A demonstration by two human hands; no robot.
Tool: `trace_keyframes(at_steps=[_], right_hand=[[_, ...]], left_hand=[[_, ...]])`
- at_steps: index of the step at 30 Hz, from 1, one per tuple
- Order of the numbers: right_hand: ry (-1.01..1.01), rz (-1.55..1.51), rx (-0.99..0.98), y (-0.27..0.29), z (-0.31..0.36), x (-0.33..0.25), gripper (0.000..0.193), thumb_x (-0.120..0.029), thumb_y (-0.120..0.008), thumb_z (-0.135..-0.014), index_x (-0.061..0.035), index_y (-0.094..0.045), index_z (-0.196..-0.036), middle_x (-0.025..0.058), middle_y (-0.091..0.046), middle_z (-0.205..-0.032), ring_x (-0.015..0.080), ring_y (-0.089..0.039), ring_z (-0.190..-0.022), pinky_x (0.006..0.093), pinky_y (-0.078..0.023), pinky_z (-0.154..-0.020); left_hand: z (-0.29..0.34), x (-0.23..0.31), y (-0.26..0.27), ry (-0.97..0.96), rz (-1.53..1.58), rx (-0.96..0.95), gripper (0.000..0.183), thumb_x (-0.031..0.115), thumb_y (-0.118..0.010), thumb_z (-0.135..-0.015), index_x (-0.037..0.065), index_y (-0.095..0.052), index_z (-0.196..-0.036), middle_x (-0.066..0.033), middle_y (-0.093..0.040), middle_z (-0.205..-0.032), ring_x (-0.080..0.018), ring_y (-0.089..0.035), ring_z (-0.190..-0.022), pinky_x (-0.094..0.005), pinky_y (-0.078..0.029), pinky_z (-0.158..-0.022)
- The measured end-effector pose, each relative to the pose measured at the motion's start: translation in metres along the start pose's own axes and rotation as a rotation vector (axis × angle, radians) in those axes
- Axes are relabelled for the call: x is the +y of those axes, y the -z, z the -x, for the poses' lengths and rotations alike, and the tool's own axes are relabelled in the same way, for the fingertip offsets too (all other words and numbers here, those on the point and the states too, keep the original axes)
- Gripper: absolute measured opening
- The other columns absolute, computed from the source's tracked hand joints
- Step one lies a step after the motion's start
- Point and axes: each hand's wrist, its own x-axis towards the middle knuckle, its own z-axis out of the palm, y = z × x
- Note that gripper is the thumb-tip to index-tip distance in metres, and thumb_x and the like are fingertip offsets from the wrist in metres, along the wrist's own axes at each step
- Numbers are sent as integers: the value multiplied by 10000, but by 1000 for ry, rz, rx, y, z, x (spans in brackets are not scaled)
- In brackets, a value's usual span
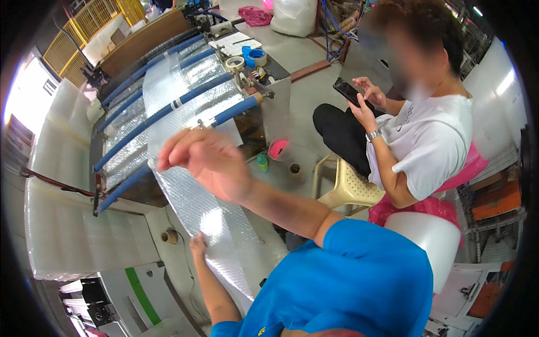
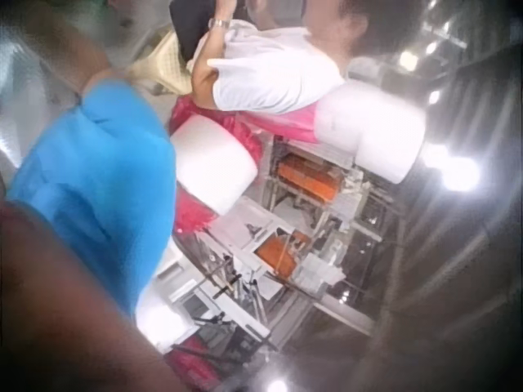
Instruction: The person pulls a sheet of bubble wrap from a roll on a machine and smooths it out with both hands. They continue to pull and adjust the bubble wrap as it feeds from the machine.
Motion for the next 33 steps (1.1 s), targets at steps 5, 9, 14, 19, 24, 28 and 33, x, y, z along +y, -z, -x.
trace_keyframes(at_steps=[5,9,14,19,24,28,33], right_hand=[[356,-183,-610,-71,-38,-73,229,-224,-453,-811,-28,-554,-876,102,-563,-864,158,-543,-789,278,-424,-713],[222,-173,-732,-57,-29,-75,226,-225,-452,-803,-33,-555,-864,102,-562,-850,171,-543,-777,291,-423,-706],[140,-252,-883,-49,-39,-72,223,-226,-451,-793,-38,-556,-849,102,-561,-832,188,-542,-761,307,-421,-697],[111,-210,-960,-41,-34,-61,219,-228,-450,-784,-44,-558,-833,102,-560,-813,204,-542,-746,323,-420,-688],[27,-129,-1052,-34,-40,-44,216,-230,-449,-774,-49,-560,-818,103,-559,-795,221,-541,-730,340,-419,-679],[-67,28,-1144,-39,-34,-21,214,-231,-449,-766,-53,-561,-806,103,-558,-781,234,-541,-718,353,-418,-672],[-27,414,-1285,-53,-13,22,211,-232,-448,-756,-59,-562,-791,103,-557,-763,250,-540,-702,369,-417,-663]], left_hand=[[-50,29,-4,-93,-36,176,597,409,-514,-752,-102,-436,-1050,-242,-519,-976,-295,-502,-928,-355,-385,-792],[-36,141,8,-4,80,-66,625,432,-500,-749,-96,-421,-1073,-254,-496,-1021,-310,-483,-979,-352,-378,-812],[-89,33,-23,-223,82,246,450,325,-543,-753,-73,-498,-957,-214,-557,-894,-282,-539,-859,-369,-406,-742],[-109,16,-23,-259,-12,-14,388,299,-445,-794,-37,-512,-977,-235,-536,-933,-339,-509,-878,-397,-397,-743],[-65,88,-2,62,101,-3,507,336,-536,-759,-86,-454,-1028,-226,-534,-952,-268,-525,-888,-341,-393,-777],[-51,105,5,-2,94,7,620,396,-524,-748,-109,-400,-1086,-257,-480,-1045,-303,-472,-994,-342,-361,-838],[-71,92,3,-29,-169,67,664,462,-508,-724,-95,-422,-1074,-282,-457,-1058,-340,-444,-1021,-369,-350,-855]])
